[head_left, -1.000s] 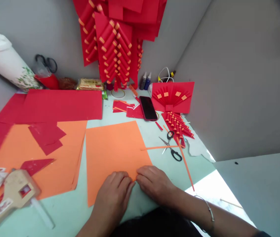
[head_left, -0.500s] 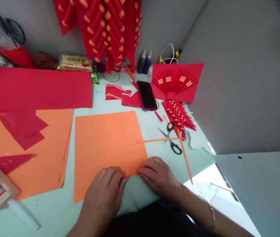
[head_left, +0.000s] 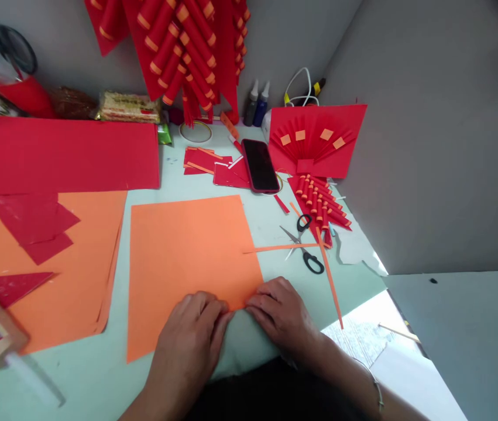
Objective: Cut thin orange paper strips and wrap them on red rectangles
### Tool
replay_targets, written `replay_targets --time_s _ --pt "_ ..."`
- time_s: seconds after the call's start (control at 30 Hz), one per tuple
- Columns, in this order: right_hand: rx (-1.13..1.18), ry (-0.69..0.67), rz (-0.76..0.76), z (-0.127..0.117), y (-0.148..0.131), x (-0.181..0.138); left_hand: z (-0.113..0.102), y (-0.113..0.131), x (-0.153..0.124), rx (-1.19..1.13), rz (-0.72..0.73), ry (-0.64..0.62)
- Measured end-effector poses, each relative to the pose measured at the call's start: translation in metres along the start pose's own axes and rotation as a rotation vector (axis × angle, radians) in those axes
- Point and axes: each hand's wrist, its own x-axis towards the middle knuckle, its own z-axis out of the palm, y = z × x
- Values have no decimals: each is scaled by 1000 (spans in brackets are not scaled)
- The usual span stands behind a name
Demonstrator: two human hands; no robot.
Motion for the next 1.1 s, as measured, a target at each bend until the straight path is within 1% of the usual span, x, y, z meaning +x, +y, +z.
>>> replay_targets --time_s 0.2,0.33,0.57,0.73,1.1 --pt "43 -35 73 -6 -1 2 -4 3 5 -13 -41 -81" --pt "46 -90 115 -9 -2 6 -4 5 8 -10 -74 -116" --pt "44 -184 157 -13 -4 7 1 6 9 6 -50 -115" --pt "67 -181 176 -16 -6 3 2 7 5 19 -40 -98" --pt "93 -198 205 -21 1 0 1 12 5 -5 -113 -106"
